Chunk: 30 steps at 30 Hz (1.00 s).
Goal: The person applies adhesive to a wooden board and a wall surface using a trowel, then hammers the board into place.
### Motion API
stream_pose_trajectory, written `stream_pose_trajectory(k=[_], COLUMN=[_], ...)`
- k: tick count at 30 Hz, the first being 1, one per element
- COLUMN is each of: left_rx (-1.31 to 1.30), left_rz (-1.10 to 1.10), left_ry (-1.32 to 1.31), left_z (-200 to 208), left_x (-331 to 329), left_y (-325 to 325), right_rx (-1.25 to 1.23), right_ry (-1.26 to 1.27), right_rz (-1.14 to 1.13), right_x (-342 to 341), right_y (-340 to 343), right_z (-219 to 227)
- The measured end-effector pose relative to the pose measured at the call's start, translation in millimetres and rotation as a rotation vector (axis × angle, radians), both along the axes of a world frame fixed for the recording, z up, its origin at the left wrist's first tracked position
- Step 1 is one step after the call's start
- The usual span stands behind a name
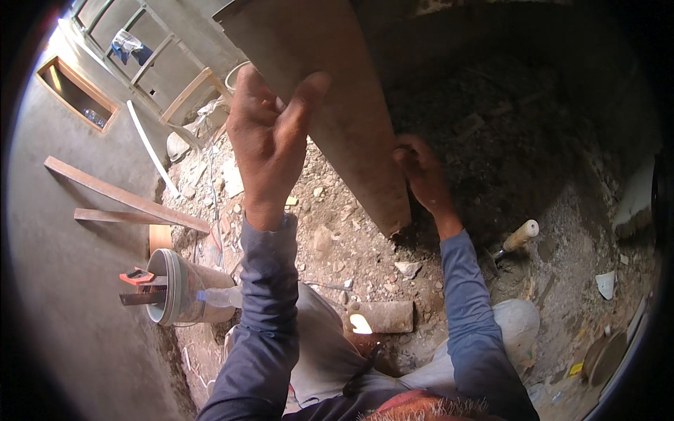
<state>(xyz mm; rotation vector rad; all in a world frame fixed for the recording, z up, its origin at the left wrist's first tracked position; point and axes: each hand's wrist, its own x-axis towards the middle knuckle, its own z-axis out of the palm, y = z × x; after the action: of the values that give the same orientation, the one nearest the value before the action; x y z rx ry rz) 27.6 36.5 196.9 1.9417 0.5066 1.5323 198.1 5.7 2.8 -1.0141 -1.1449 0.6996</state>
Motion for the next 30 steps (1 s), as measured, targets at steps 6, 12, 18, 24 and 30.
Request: stream_pose_trajectory(k=[6, 12, 18, 24, 30], left_rx=[0.033, 0.037, 0.028, 0.037, 0.047], left_rz=[0.131, 0.114, 0.167, 0.118, 0.064], left_ry=[0.074, 0.056, 0.105, 0.081, 0.077], left_z=[-5.0, -2.2, -2.9, -2.6, -5.8], left_x=[-9.9, -6.3, -10.4, -13.3, 3.1], left_y=[11.2, 9.4, 11.2, 12.1, 12.1], right_rx=[0.032, 0.009, 0.055, 0.01, 0.009], right_ry=[-0.032, -0.004, -0.05, -0.026, -0.044], right_rz=[-0.008, -0.009, -0.043, -0.038, -0.042], right_x=[1.5, 2.4, 0.9, -5.5, 8.4], right_y=[-0.1, 0.8, 3.3, -3.1, -1.1], right_z=[0.6, -3.9, -4.4, 9.2, -2.6])
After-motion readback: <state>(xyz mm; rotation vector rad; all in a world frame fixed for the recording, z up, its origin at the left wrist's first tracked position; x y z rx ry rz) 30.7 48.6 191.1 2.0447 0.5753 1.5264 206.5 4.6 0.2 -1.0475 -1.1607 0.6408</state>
